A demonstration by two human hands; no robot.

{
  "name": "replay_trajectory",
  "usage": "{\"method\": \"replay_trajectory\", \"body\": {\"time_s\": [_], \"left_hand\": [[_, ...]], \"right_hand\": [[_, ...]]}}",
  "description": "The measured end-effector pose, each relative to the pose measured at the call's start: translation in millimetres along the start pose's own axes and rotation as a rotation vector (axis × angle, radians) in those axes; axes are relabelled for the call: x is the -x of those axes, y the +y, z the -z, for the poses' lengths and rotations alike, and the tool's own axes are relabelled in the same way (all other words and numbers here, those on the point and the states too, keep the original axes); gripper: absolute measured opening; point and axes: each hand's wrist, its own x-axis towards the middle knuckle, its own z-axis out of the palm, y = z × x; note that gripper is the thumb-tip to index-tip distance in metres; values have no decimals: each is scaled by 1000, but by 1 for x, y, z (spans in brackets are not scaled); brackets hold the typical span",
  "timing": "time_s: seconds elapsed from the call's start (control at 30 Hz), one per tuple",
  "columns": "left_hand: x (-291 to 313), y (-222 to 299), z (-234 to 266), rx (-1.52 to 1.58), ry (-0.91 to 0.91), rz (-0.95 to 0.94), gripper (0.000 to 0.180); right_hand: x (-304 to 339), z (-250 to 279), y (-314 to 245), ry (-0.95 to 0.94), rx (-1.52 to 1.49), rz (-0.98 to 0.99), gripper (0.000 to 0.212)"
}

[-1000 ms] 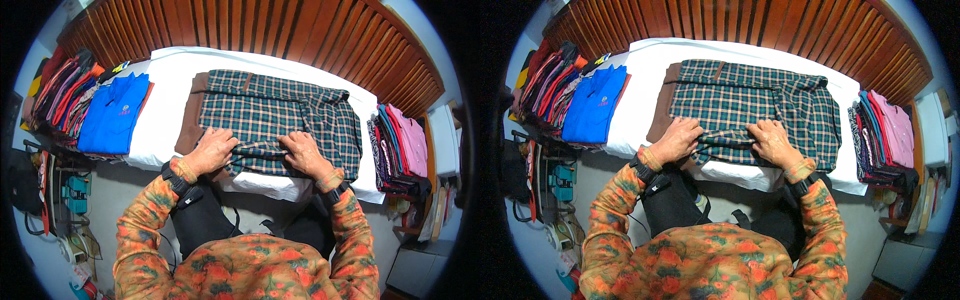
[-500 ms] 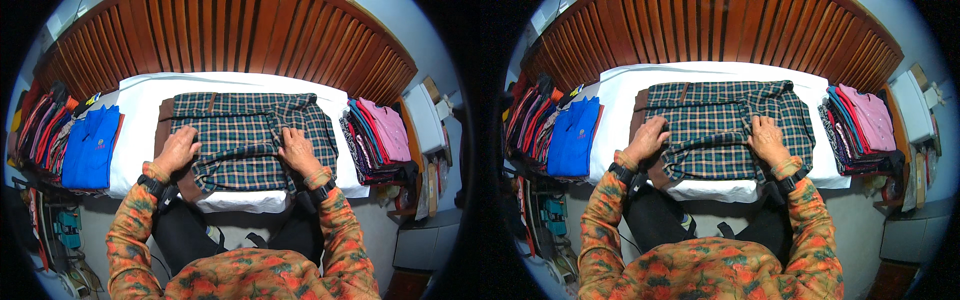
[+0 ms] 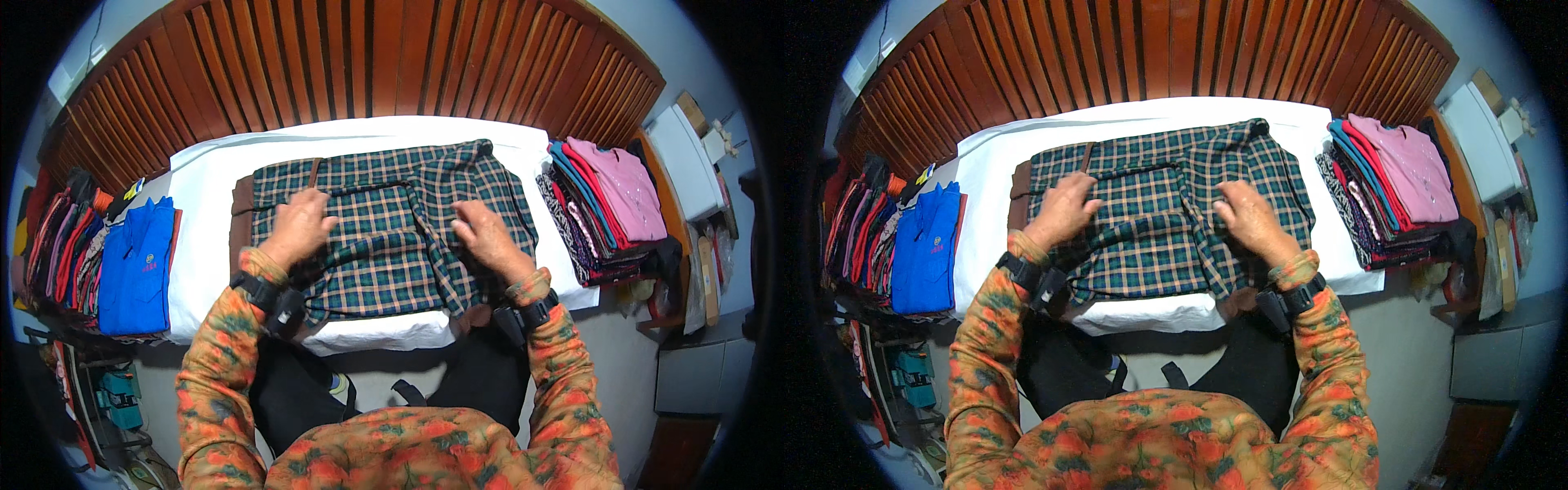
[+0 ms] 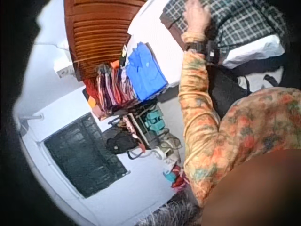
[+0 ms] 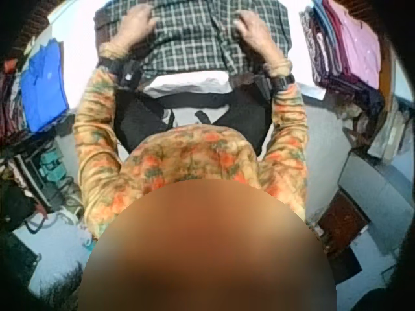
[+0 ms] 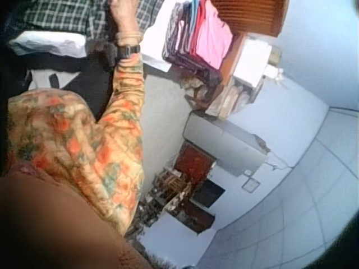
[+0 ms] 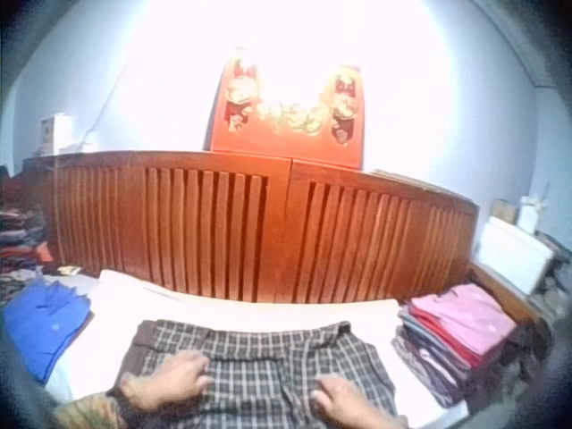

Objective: The person folds a plaid long-sleeve shirt on a white-covered surface. They smooth the fabric, fold each side inward, fold the sleeves, and then fold the shirt in half to create a compact rectangle.

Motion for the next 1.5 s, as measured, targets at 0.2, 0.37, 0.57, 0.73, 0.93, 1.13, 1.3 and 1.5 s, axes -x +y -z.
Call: {"method": "replay_trajectory", "body": {"time_s": [0.2,0.37,0.57,0.73,0.93,1.13,1.3,1.5], "left_hand": [[45,90,-22,348,-73,-384,39],[58,55,-28,36,-123,-158,47],[81,59,-5,-163,100,-208,41],[95,124,-18,476,-93,-220,32],[93,181,-58,859,-419,-1,50],[93,192,-82,1086,-516,255,73],[95,203,-80,1510,-434,415,58],[96,189,-73,1793,-340,470,24]], "right_hand": [[65,23,-1,-126,202,-200,48],[102,12,-13,-54,216,-67,46],[124,1,-24,148,322,-89,45],[142,-10,-21,139,359,-192,40],[133,-22,-4,197,126,-143,35],[127,-12,-18,183,-646,-251,36],[121,-7,-40,191,-1182,-306,40],[127,-16,-47,144,-1249,-285,45]]}}
